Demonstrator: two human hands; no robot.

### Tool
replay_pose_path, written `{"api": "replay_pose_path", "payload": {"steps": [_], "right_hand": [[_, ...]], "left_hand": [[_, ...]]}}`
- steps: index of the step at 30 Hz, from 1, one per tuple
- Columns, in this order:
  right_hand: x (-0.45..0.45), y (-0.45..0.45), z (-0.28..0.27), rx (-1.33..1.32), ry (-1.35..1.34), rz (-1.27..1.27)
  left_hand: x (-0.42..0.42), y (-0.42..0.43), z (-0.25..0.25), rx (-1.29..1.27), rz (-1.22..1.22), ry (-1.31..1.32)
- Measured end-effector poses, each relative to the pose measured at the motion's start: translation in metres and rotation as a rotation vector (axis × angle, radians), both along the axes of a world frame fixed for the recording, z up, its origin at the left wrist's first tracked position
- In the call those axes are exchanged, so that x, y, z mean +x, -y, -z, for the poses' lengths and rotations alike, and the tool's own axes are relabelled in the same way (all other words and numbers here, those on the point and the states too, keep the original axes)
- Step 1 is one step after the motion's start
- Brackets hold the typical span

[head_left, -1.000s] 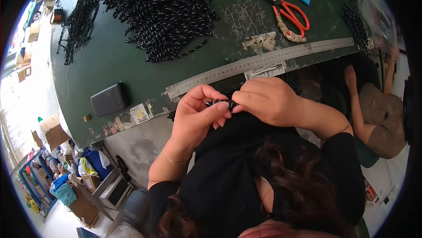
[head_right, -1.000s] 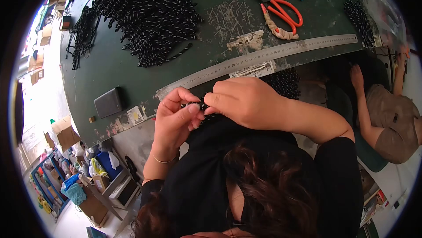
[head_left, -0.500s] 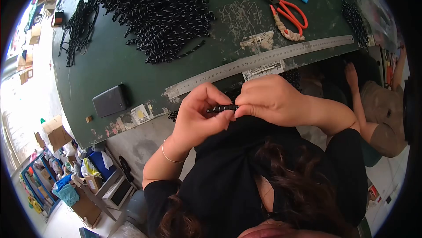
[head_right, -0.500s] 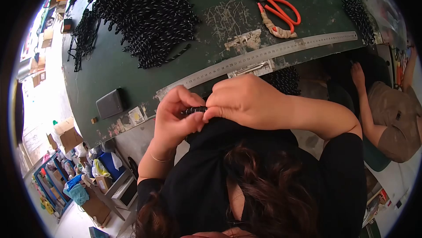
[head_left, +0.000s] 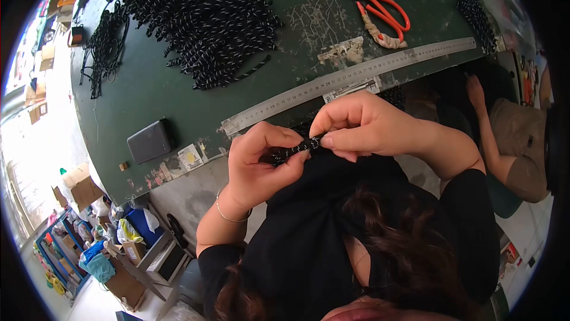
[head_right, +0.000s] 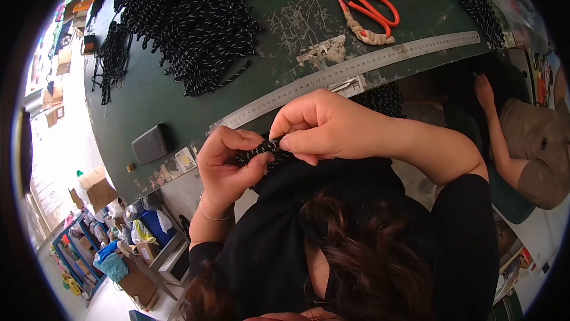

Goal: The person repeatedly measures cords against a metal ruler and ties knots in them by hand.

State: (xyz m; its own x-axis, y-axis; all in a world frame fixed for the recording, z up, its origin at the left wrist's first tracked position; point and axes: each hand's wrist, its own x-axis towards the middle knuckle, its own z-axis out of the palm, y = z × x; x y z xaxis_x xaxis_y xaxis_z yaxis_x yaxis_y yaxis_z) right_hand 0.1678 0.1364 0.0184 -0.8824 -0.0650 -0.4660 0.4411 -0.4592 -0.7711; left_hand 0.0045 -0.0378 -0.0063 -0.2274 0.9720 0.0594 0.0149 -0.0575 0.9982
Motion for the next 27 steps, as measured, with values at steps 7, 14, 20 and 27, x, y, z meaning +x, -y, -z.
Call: {"api": "replay_pose_path", "payload": {"steps": [7, 14, 20, 27], "right_hand": [[-0.002, -0.007, -0.001, 0.215, -0.101, -0.125], [0.018, -0.029, 0.021, -0.036, 0.042, -0.101], [0.023, -0.028, 0.030, -0.029, 0.075, -0.071], [0.029, -0.022, 0.039, 0.138, 0.008, -0.018]], "left_hand": [[-0.003, 0.005, 0.003, -0.155, -0.009, 0.304], [-0.027, 0.021, 0.011, -0.280, -0.043, 0.441], [-0.035, 0.029, 0.020, -0.286, -0.094, 0.463], [-0.037, 0.031, 0.034, -0.121, -0.192, 0.599]]}}
